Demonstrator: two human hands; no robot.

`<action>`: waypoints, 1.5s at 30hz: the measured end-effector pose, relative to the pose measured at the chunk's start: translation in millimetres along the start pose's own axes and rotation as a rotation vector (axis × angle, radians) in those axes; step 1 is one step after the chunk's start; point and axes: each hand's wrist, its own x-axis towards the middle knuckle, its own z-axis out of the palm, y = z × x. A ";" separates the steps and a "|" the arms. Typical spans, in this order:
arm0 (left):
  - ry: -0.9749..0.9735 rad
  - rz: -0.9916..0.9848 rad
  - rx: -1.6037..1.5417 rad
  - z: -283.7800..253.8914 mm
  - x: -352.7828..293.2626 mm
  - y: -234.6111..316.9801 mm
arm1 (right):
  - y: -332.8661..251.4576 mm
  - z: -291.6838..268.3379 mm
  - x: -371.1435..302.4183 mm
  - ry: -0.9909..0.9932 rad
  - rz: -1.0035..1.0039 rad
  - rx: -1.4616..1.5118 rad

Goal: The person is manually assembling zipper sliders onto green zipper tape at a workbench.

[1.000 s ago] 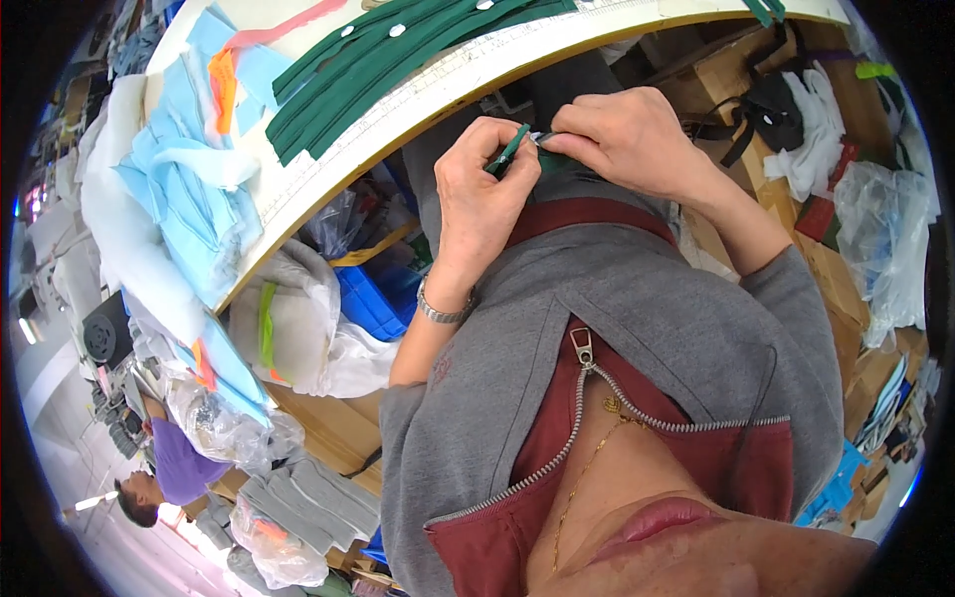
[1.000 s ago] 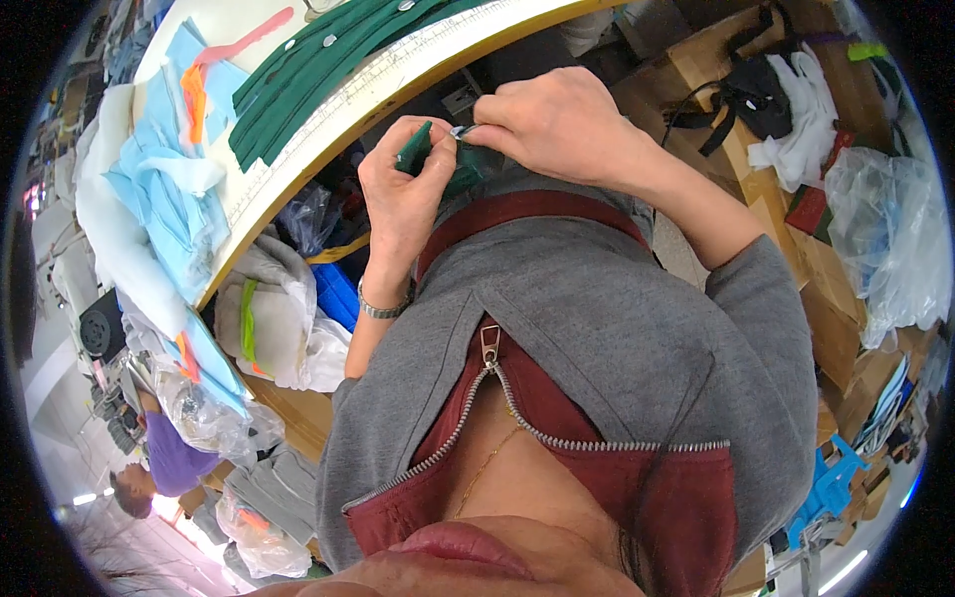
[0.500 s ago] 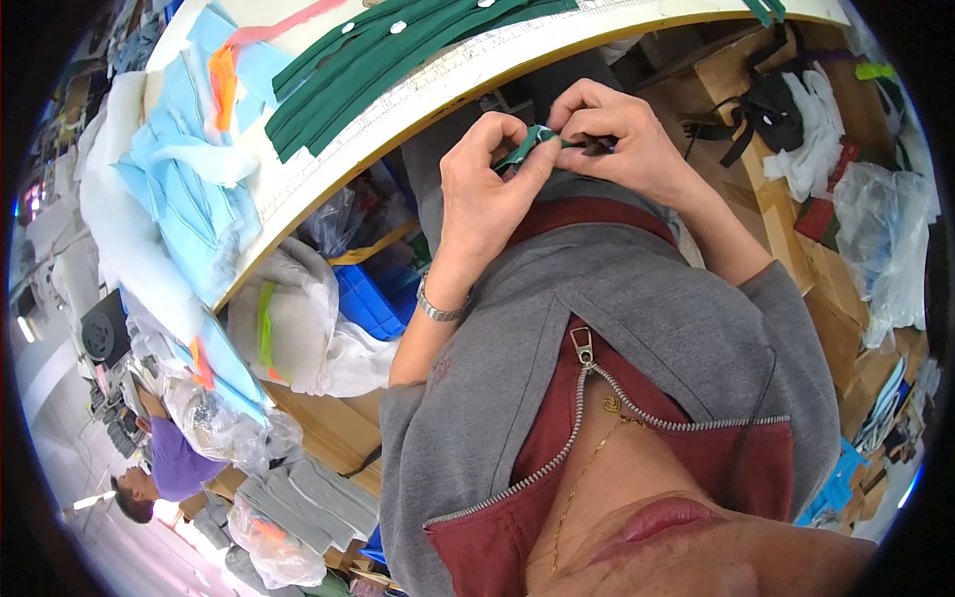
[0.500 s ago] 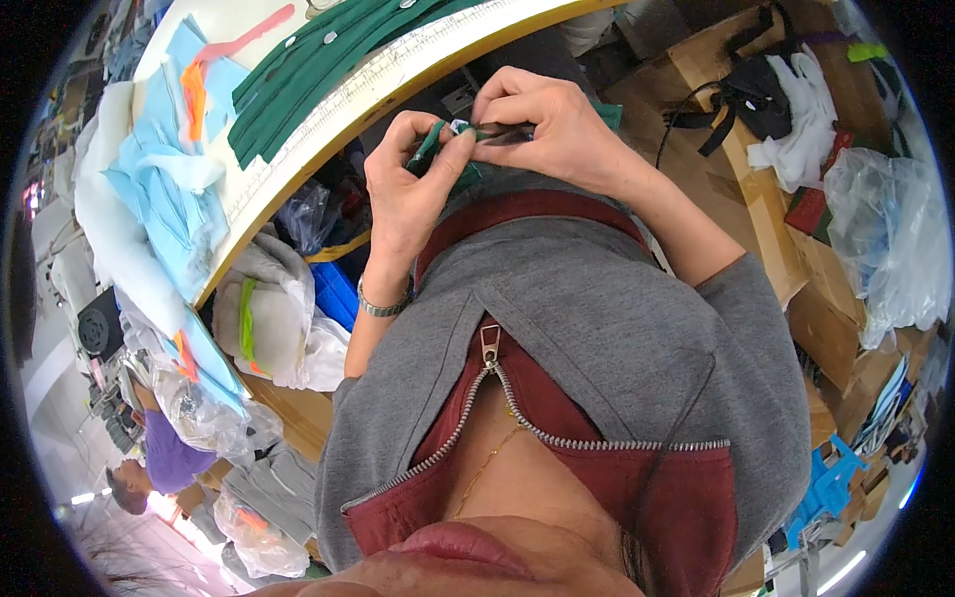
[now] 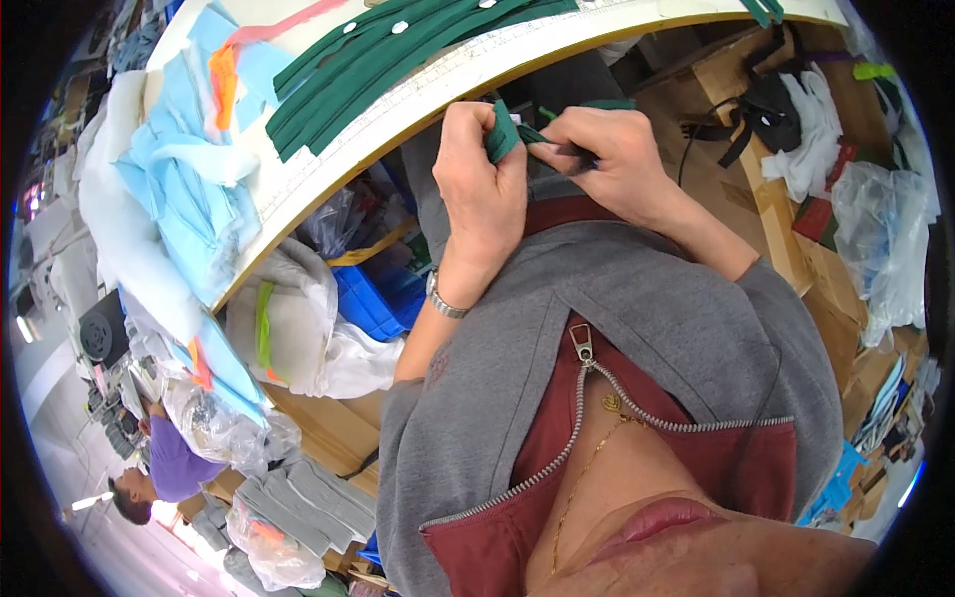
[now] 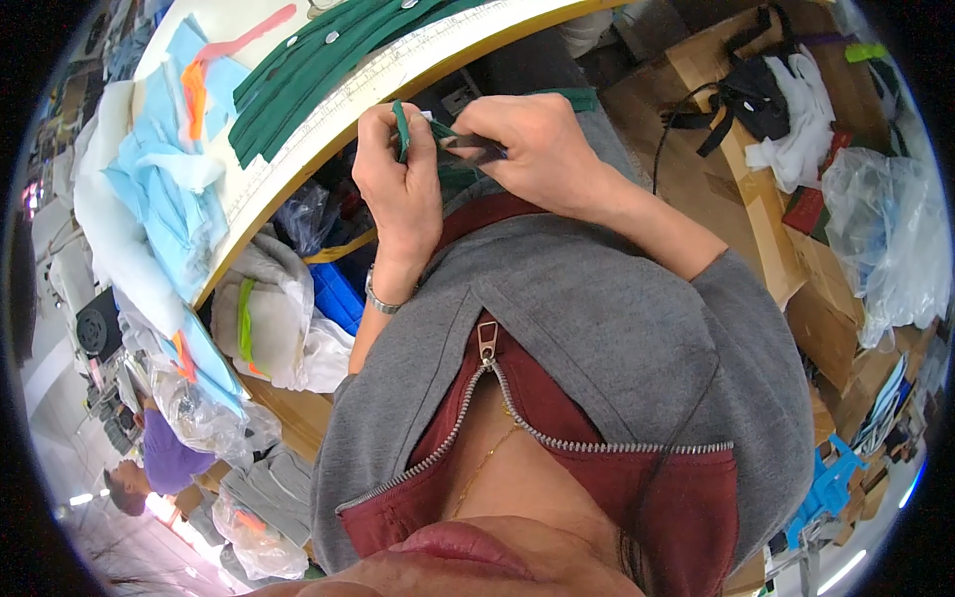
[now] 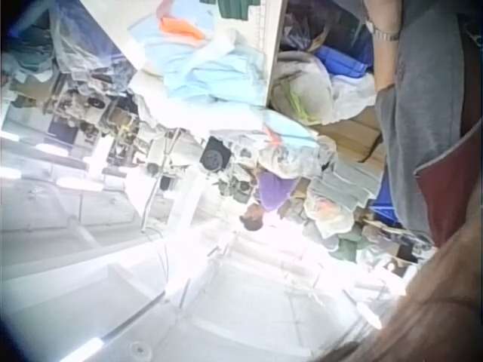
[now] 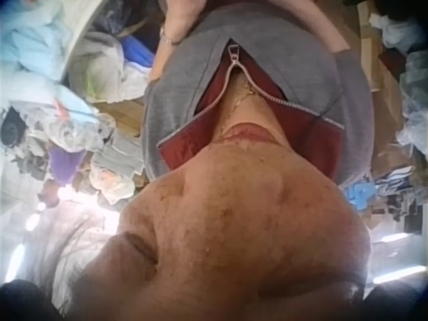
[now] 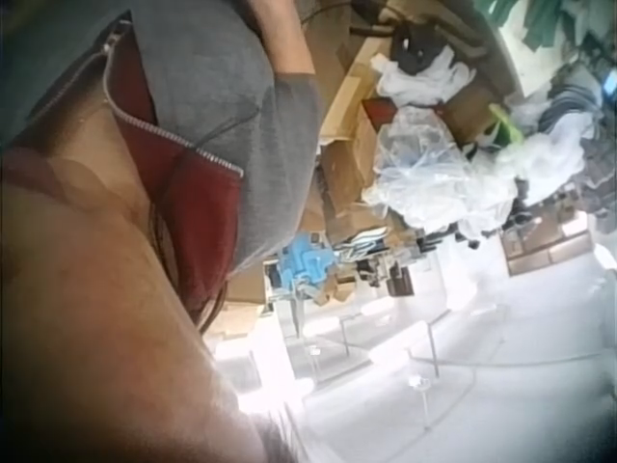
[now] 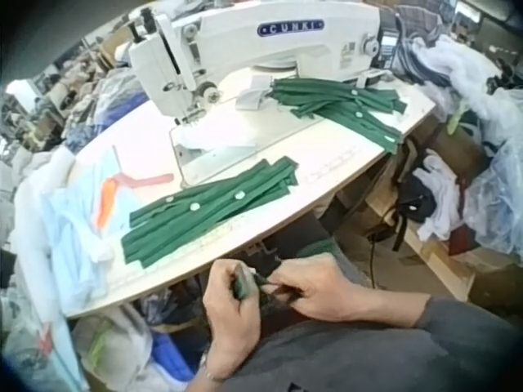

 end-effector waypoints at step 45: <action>-0.313 -0.326 -0.214 -13.2 0.9 -5.1 | 20.8 -10.5 -6.1 -0.219 -0.038 -0.308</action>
